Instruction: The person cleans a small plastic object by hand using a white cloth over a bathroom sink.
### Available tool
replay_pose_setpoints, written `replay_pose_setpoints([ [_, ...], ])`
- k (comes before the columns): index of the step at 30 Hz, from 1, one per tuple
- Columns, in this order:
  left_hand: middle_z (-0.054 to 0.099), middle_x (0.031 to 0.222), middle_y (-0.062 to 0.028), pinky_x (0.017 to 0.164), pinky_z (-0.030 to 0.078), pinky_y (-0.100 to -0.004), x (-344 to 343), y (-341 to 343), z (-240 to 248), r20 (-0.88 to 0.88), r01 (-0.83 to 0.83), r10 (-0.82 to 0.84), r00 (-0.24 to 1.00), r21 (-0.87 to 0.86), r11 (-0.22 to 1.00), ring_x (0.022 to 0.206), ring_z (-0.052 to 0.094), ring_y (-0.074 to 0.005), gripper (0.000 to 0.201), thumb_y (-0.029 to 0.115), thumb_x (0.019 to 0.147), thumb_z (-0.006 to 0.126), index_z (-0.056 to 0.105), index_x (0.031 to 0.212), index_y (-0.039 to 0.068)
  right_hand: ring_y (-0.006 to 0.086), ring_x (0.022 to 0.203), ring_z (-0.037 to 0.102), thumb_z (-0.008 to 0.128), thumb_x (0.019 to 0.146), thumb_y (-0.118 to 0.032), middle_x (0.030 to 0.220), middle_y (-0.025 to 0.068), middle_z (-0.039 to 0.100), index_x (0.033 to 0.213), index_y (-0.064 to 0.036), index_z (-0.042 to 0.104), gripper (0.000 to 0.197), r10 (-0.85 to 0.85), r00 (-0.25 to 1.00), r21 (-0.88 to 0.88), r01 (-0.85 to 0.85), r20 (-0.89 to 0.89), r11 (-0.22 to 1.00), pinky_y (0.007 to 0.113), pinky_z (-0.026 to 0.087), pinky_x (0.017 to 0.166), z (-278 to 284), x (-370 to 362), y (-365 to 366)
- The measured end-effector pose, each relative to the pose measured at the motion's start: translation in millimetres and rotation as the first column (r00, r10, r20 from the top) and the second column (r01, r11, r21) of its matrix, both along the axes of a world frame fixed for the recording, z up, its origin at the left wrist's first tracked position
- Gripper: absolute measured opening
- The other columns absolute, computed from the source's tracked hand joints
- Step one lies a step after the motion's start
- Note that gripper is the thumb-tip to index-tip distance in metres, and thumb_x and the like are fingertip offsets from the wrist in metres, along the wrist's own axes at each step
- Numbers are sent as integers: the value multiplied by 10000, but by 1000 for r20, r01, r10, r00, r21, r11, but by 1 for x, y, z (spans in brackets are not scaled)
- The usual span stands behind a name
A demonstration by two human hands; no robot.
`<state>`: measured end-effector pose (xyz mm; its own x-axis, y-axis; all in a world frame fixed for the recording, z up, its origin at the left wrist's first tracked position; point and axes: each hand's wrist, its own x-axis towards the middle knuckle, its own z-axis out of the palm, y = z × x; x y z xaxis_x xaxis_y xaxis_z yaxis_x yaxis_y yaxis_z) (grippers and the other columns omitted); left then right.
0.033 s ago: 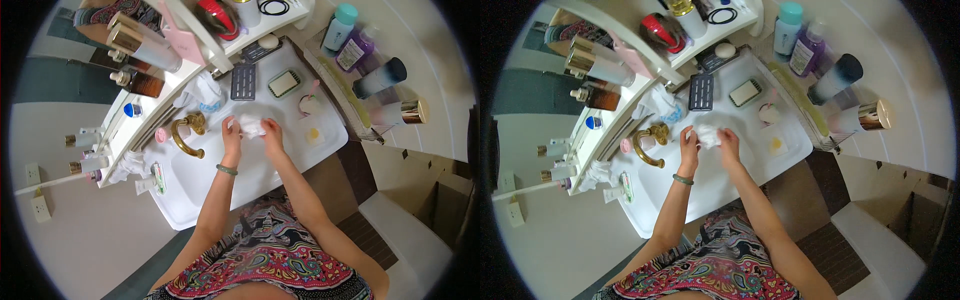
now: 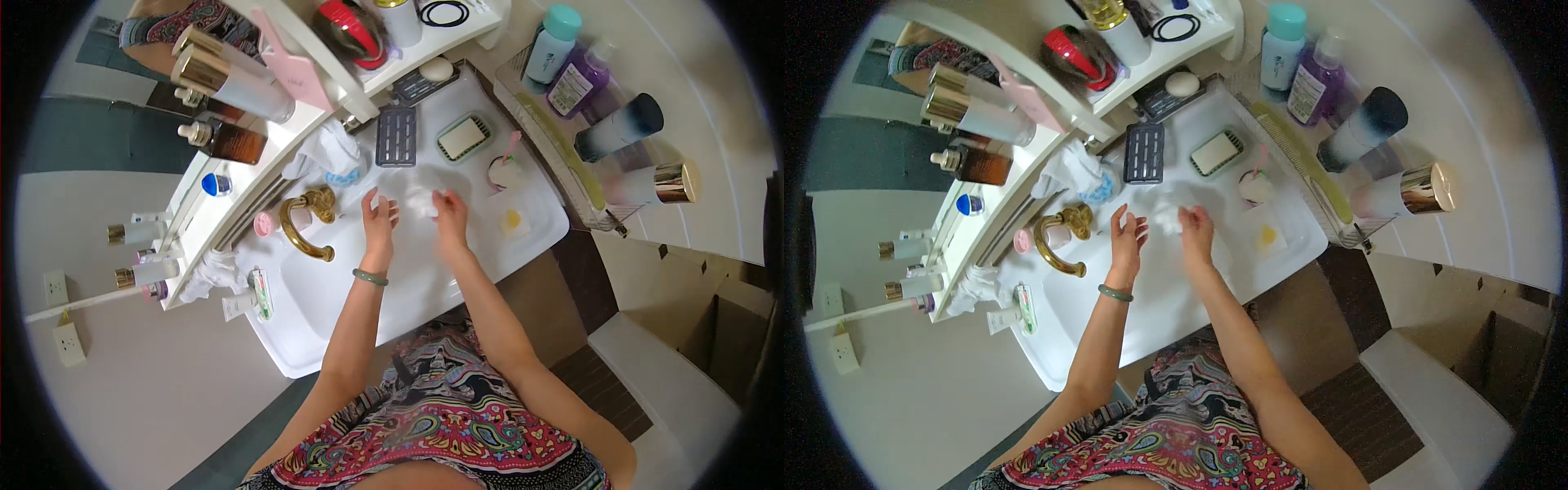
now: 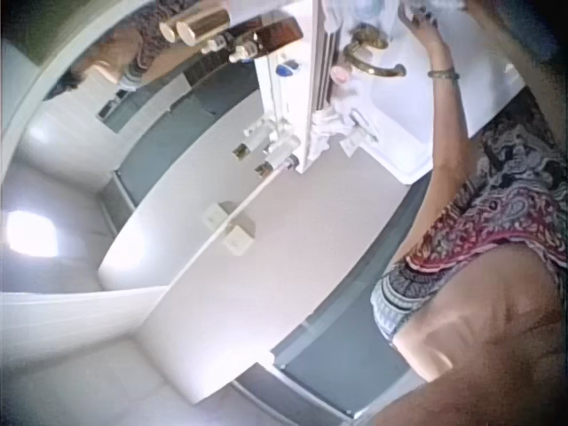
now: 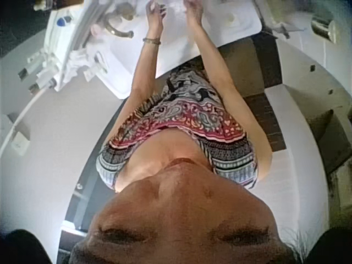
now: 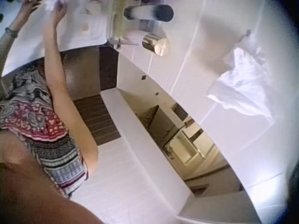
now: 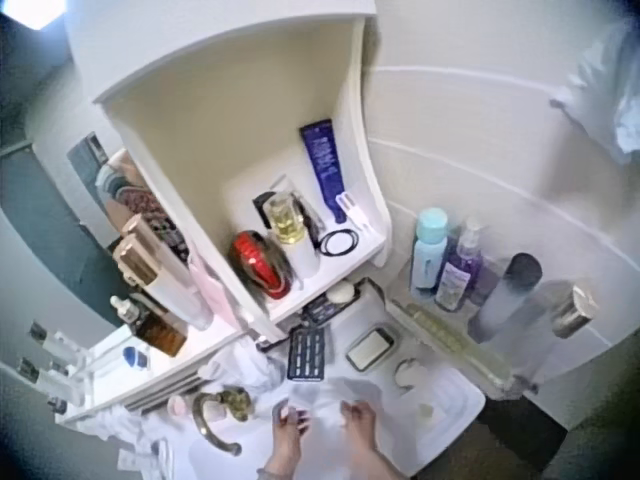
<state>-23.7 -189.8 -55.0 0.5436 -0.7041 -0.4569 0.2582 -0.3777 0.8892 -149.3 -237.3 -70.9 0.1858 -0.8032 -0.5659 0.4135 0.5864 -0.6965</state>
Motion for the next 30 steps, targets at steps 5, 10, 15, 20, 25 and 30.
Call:
replay_pose_setpoints([
  [5, 399, 1293, -171, 761, 486, -314, 6, -57, 23, -286, -77, 55, 957, -66, 995, 993, 557, -273, 645, 413, 913, 464, 116, 1407, 186, 148, 707, 564, 596, 809, -109, 811, 47, 581, 942, 11, 587, 180, -93, 986, -322, 44, -139, 946, 295, 474, 634, 10, 7, -57],
  [10, 566, 873, -51, 487, 436, -209, 22, -93, 8, -77, 87, -101, 992, -163, 983, 601, 529, -100, 488, 311, 929, 470, 296, 1347, 129, 165, 683, 617, 563, 835, -96, 913, 113, 596, 993, 34, 581, 207, -102, 852, -635, -297, -513, 713, 299, 537, 527, 12, 26, -71],
  [15, 549, 728, 0, 435, 424, -201, 27, -96, -5, 70, 50, -43, 997, -93, 994, 522, 485, -64, 237, 164, 954, 376, 513, 1108, 46, 346, 725, 628, 561, 842, -238, 755, 175, 632, 772, 5, 615, 259, -35, 417, -292, -569, -908, 769, 416, 500, 611, 38, 47, -77],
  [20, 609, 963, -80, 564, 552, -257, 12, -104, -2, -66, 15, -28, 997, -190, 982, 677, 622, -143, 305, 119, 961, 327, 464, 1216, 25, 357, 767, 620, 501, 878, -269, 783, 185, 631, 762, -13, 630, 309, -160, 296, -305, -555, -942, 774, 442, 486, 655, 48, 54, -132],
  [25, 604, 930, -83, 516, 538, -245, 12, -105, -8, -65, -9, -2, 998, -159, 987, 603, 598, -129, 340, 107, 952, 328, 429, 1266, 22, 352, 747, 623, 467, 889, -283, 783, 186, 634, 736, -8, 621, 350, -97, 295, -250, -544, -951, 801, 446, 486, 658, 45, 58, -121],
  [30, 604, 910, -73, 489, 531, -236, 33, -97, -13, 95, 89, -84, 992, -55, 995, 580, 587, -121, 352, 105, 949, 335, 416, 1283, 26, 357, 704, 625, 444, 894, -264, 759, 186, 633, 738, -1, 611, 348, -59, 237, -191, -583, -970, 790, 439, 494, 638, 48, 60, -74],
])
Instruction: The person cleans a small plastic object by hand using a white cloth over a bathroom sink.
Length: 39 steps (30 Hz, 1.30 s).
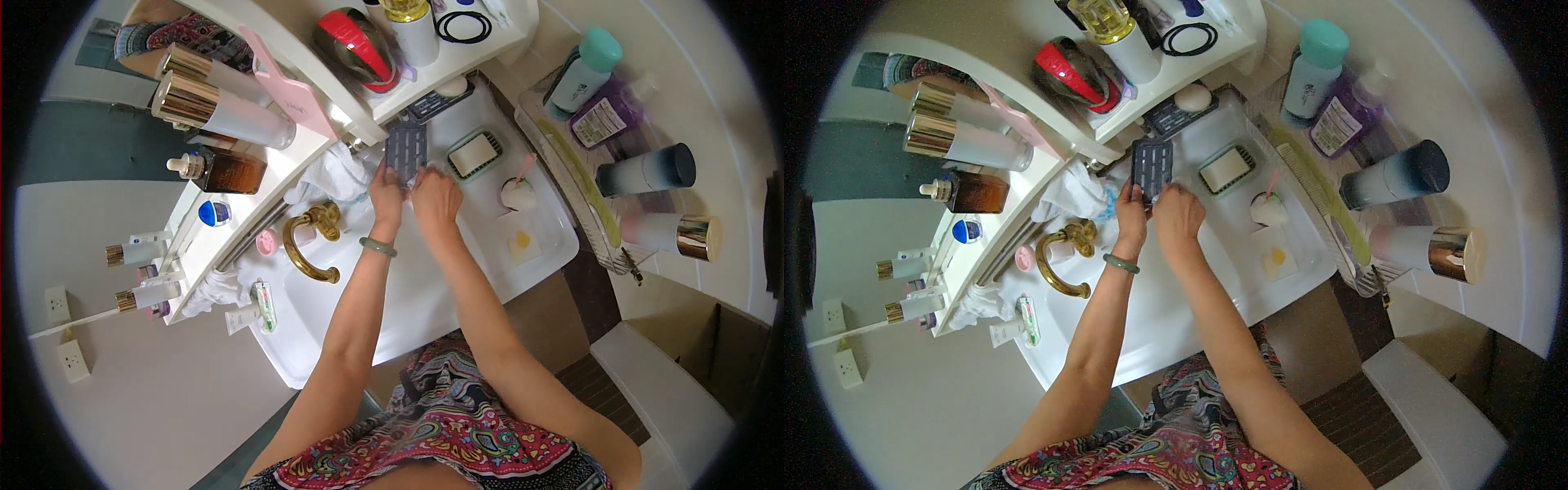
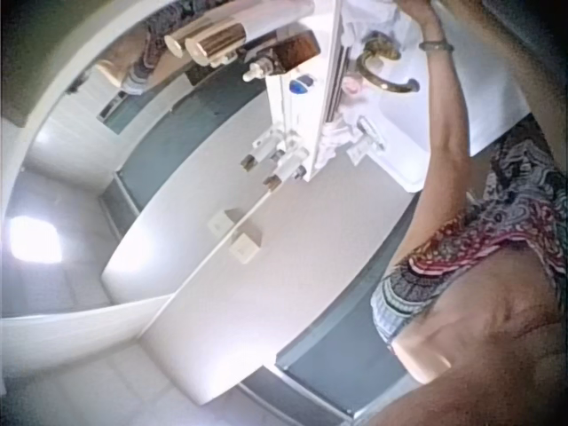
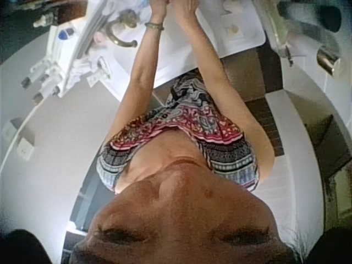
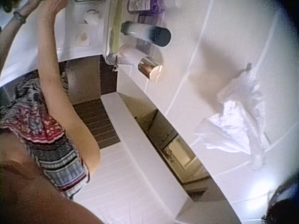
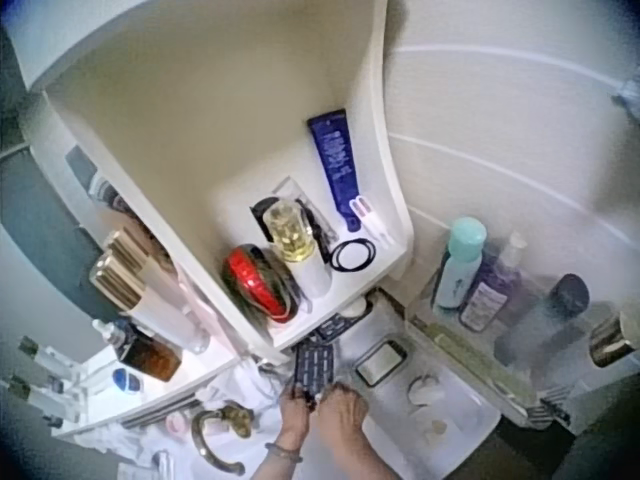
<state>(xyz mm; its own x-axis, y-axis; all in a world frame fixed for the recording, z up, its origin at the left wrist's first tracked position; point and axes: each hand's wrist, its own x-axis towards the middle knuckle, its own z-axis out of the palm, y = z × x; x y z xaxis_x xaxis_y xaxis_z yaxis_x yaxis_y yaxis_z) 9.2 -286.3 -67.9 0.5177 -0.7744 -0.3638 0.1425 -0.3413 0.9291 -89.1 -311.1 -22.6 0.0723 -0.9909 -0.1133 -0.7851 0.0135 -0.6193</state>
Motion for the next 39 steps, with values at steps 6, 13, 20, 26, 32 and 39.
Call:
replay_pose_setpoints([
  [6, 597, 850, -48, 472, 516, -222, -34, -16, 14, -292, -184, 140, 946, -132, 974, 562, 562, -91, 345, 116, 944, 370, 436, 1273, 31, 350, 682, 628, 434, 899, -249, 722, 194, 630, 760, -13, 611, 326, -11, 1000, -107, 8, -28, 994, 428, 495, 589, -1, 0, -74],
  [13, 595, 837, -36, 447, 471, -221, -6, -3, -3, -53, -71, 68, 996, -65, 995, 563, 540, -87, 350, 107, 938, 389, 456, 1276, 50, 349, 669, 629, 443, 894, -271, 682, 189, 624, 729, -31, 604, 333, -33, 999, -35, 33, -2, 999, 442, 490, 591, -6, -1, 7],
  [20, 570, 924, -66, 636, 439, -276, 20, -16, -12, 58, -71, 69, 996, 42, 997, 755, 517, -162, 308, 182, 914, 470, 516, 1192, 56, 276, 572, 557, 588, 836, -223, 620, 116, 576, 693, -5, 545, 264, 151, 863, -173, -76, 482, 982, 360, 490, 595, -55, -13, -75],
  [26, 571, 1079, -153, 944, 347, -394, 55, -15, -47, 707, -91, 239, 665, -241, 966, 1057, 487, -334, 319, 213, 848, 553, 557, 1112, 34, 31, 610, 472, 624, 839, -194, 653, -51, 482, 666, -47, 501, 258, -125, 348, 196, -178, 929, 964, 214, 456, 557, -56, 0, -79],
  [32, 588, 925, -68, 817, 400, -307, 43, -23, -50, 771, -76, 221, 597, -220, 973, 855, 517, -202, 157, 129, 861, 563, 595, 968, 19, 54, 655, 501, 637, 823, -179, 709, -32, 521, 747, -33, 589, 171, -221, 326, 258, -73, 919, 963, 213, 456, 578, -58, 5, -84],
  [39, 539, 1104, -154, 925, 341, -403, 59, -20, -61, 666, -66, 126, 735, -115, 991, 1045, 471, -331, 272, 167, 854, 534, 539, 1091, 33, 92, 794, 530, 603, 797, -80, 854, -12, 562, 899, -36, 624, 113, -211, -36, 210, -34, 977, 977, 232, 462, 692, -56, 8, -56],
])
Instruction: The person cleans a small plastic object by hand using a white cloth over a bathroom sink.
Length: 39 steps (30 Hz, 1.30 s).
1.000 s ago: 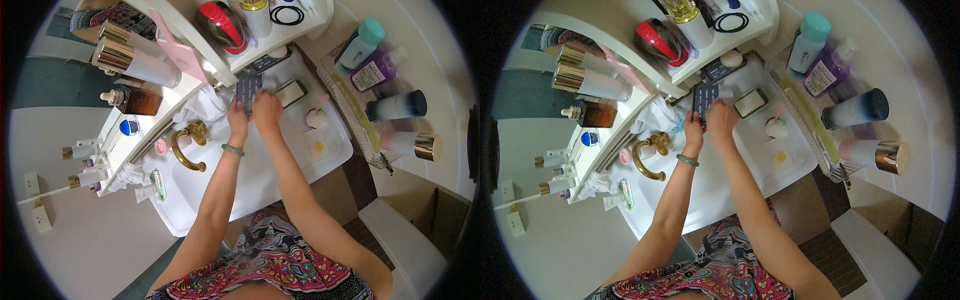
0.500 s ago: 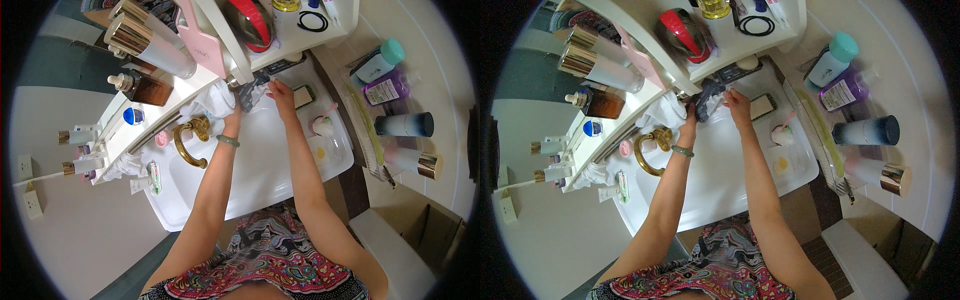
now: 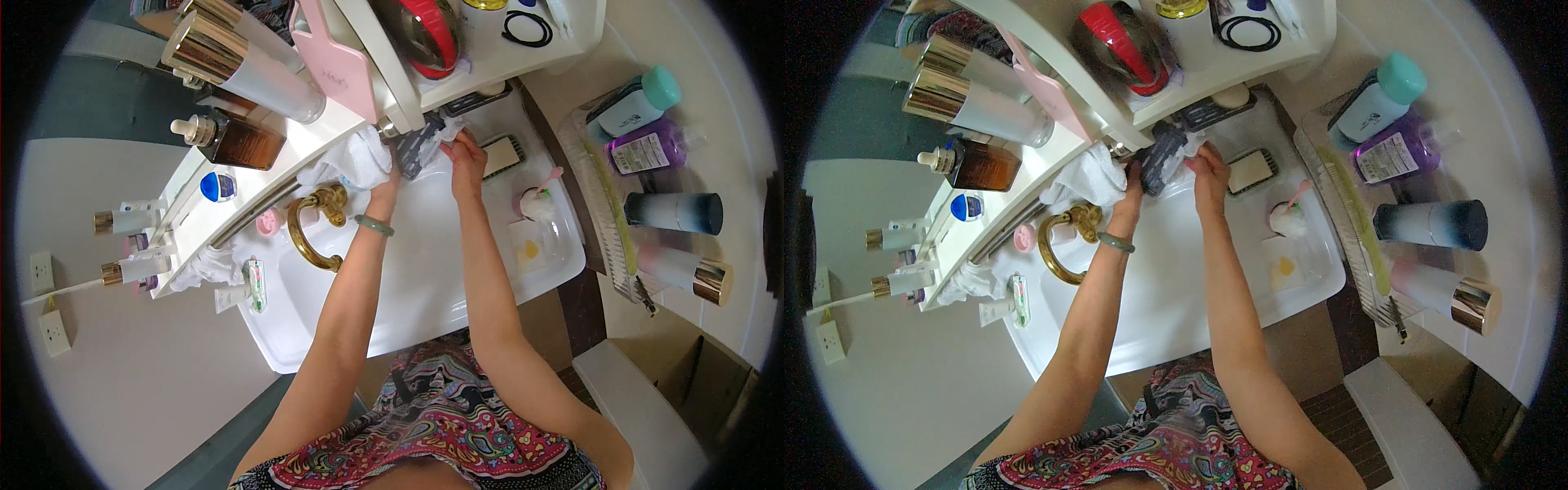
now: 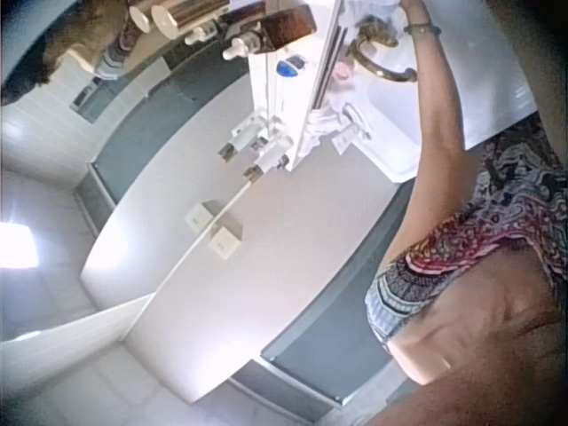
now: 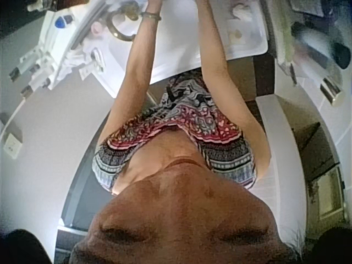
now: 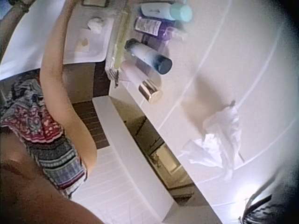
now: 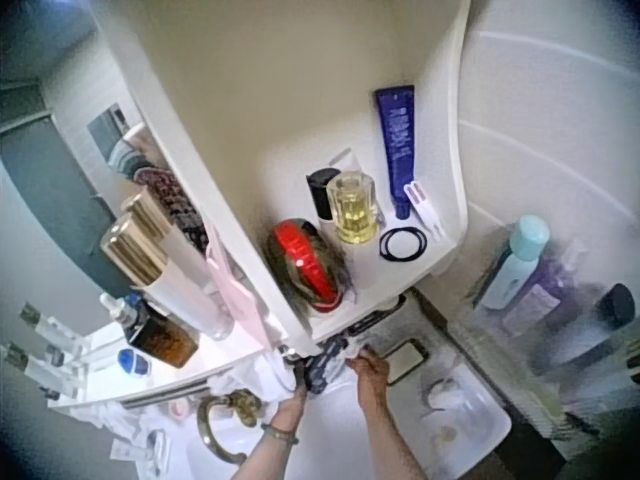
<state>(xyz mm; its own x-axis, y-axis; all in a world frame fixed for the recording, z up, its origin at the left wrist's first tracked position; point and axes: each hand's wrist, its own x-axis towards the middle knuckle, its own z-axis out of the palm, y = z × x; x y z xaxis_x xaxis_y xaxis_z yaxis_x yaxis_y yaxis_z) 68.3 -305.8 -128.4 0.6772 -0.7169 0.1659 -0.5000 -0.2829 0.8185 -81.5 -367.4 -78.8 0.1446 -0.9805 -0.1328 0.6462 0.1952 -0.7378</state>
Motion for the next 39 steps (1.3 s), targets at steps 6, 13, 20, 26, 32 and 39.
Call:
replay_pose_setpoints([
  [6, 564, 1064, -147, 924, 346, -395, -8, -1, 5, -24, 39, -40, 999, -50, 998, 1028, 489, -326, 263, 140, 852, 530, 547, 1088, 27, 103, 785, 521, 617, 754, -92, 841, -5, 562, 791, -32, 592, 74, 25, 1000, 171, -27, 14, 985, 260, 444, 663, -6, 5, -17],
  [13, 596, 991, -133, 850, 399, -357, -24, 1, 9, -185, 3, -29, 982, -139, 990, 915, 534, -285, 206, 86, 866, 508, 574, 1045, 6, 58, 502, 328, 698, 711, -112, 542, -62, 413, 571, -65, 503, 244, -217, 830, -97, 195, -513, 976, 255, 269, 458, -12, 29, -36],
  [20, 599, 935, -123, 799, 415, -352, -26, 0, 19, -199, -59, 33, 980, -125, 990, 853, 541, -263, 177, 80, 870, 505, 572, 999, -21, 53, 499, 367, 643, 733, -96, 530, -56, 443, 557, -22, 509, 233, -119, 852, -71, 97, -510, 993, 237, 300, 461, -9, 17, -36],
  [26, 530, 1147, -112, 916, 353, -284, -24, 7, 25, -301, 34, -21, 954, 37, 999, 1019, 480, -207, 363, 244, 930, 472, 462, 1208, 12, 95, 506, 453, 651, 664, -111, 527, 6, 515, 587, -5, 545, 169, -208, 771, -109, 180, -602, 978, 257, 371, 494, 16, 26, -34],
  [32, 614, 959, -124, 822, 415, -332, -31, -1, 28, -273, -78, 47, 961, -103, 992, 875, 549, -250, 187, 77, 872, 500, 587, 1004, -23, 130, 521, 507, 649, 642, -99, 548, 43, 562, 613, -2, 571, 128, -194, 714, -95, 176, -673, 980, 279, 404, 514, 2, 18, -37],
  [39, 609, 912, -111, 790, 417, -333, -31, 3, 21, -218, -79, 47, 975, -141, 987, 831, 541, -244, 155, 72, 867, 510, 587, 969, -16, 74, 550, 480, 621, 673, -34, 563, 7, 532, 639, -31, 558, 72, -331, 687, -225, 243, -647, 944, 241, 375, 495, 9, 33, -35],
])
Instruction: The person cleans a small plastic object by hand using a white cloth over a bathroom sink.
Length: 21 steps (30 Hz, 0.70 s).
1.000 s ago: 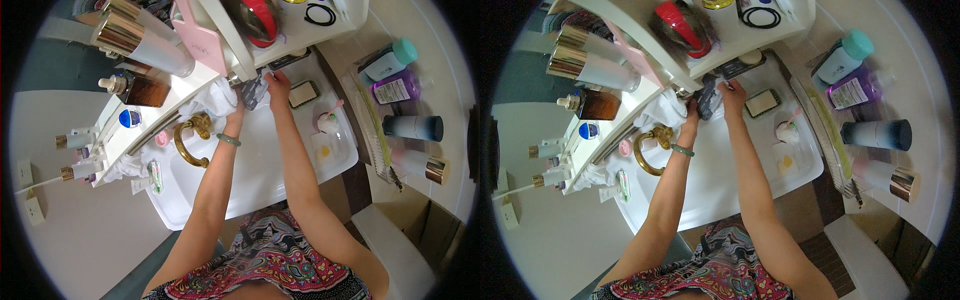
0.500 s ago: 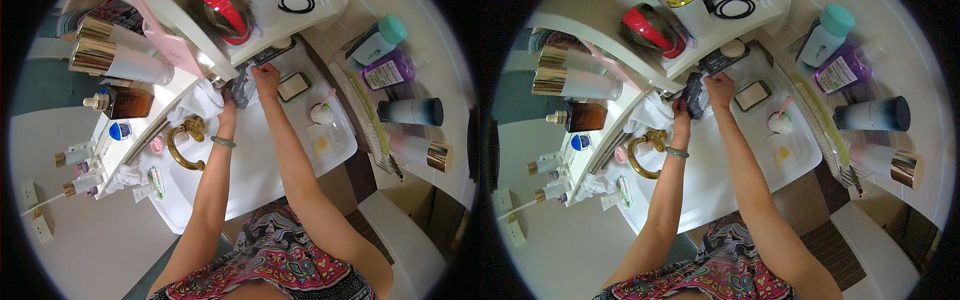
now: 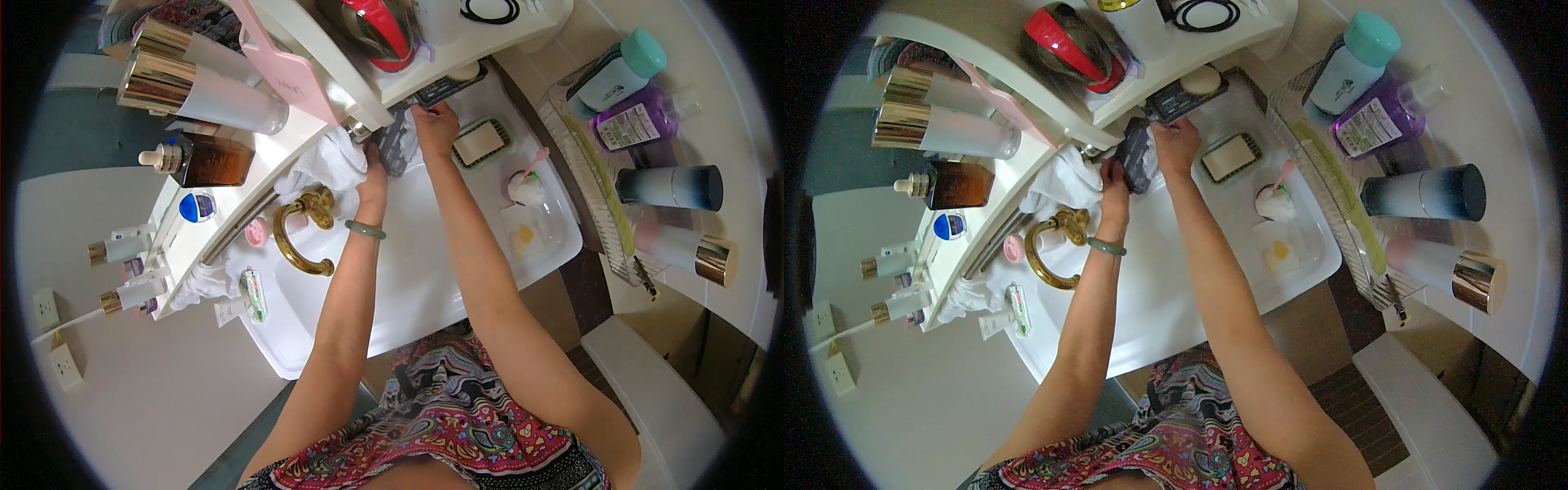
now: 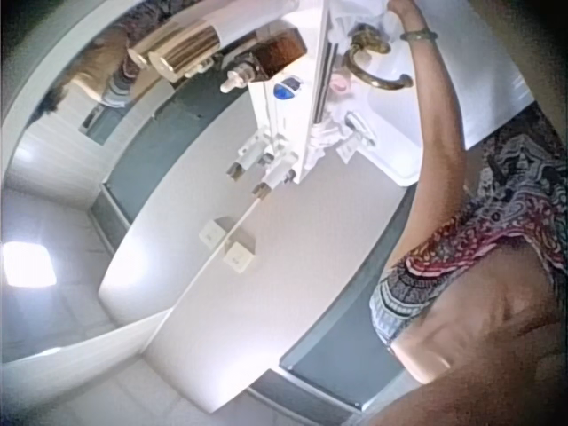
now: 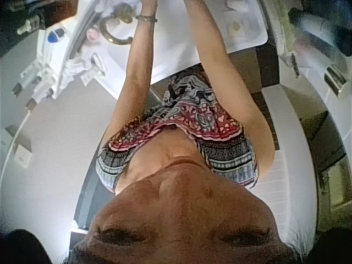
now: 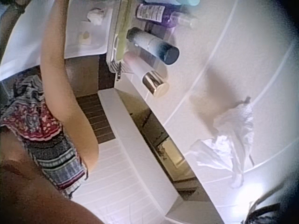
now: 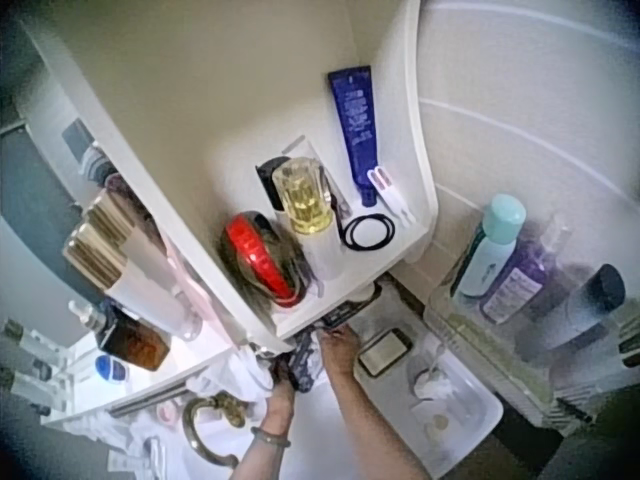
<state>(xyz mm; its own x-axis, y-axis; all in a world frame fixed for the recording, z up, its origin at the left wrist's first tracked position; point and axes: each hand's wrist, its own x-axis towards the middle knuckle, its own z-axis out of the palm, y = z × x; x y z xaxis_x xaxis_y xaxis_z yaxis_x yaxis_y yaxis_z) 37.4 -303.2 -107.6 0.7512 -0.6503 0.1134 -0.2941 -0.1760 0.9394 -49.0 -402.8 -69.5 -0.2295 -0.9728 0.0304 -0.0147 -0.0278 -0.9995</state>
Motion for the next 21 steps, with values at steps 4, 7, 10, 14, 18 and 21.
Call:
replay_pose_setpoints([
  [4, 604, 896, -111, 778, 417, -334, 5, -4, -4, 56, -17, 15, 998, 37, 999, 820, 536, -243, 155, 67, 867, 506, 588, 972, -13, 88, 560, 470, 629, 664, -67, 556, 7, 511, 658, -12, 542, 104, 49, 996, 61, -53, 72, 997, 260, 396, 530, -12, -6, 0],
  [7, 604, 884, -113, 772, 418, -337, 5, 3, -4, 58, -34, 32, 998, 28, 999, 812, 536, -245, 156, 75, 866, 509, 590, 968, -10, 130, 553, 474, 630, 669, -127, 550, 14, 502, 661, 10, 532, 169, 9, 996, 23, -11, 92, 1000, 294, 416, 565, 6, 7, 7],
  [10, 604, 888, -114, 772, 418, -335, -7, -3, 9, -49, -38, 42, 998, 81, 996, 810, 538, -243, 157, 81, 866, 512, 590, 968, -10, 153, 552, 495, 624, 672, -130, 563, 23, 512, 656, 12, 539, 166, -49, 999, -31, 49, 17, 998, 303, 425, 577, 8, 1, 1],
  [14, 605, 916, -112, 785, 417, -334, -4, -9, 4, 51, -19, 17, 999, 33, 999, 832, 541, -242, 174, 84, 870, 506, 585, 988, -16, 155, 617, 511, 591, 743, -81, 663, 28, 510, 736, -11, 474, 137, -136, 965, 168, 99, 226, 981, 294, 455, 615, -37, -16, 13],
  [18, 609, 959, -118, 818, 409, -325, -4, 1, 14, -75, -12, 16, 997, 59, 998, 869, 546, -239, 211, 106, 883, 497, 577, 1023, -29, 150, 782, 547, 509, 855, -83, 892, 26, 540, 924, -52, 463, 89, -241, 763, 345, 25, 600, 938, 299, 490, 717, -39, -38, 51],
  [21, 566, 1083, -119, 867, 386, -299, 6, 8, 18, -15, 115, -114, 993, 136, 984, 961, 518, -218, 372, 279, 921, 479, 503, 1172, 5, 202, 1027, 551, 411, 929, -152, 1146, 68, 552, 1184, -59, 471, 278, -26, 541, 297, -421, 841, 857, 333, 454, 878, -32, -36, 51],
])
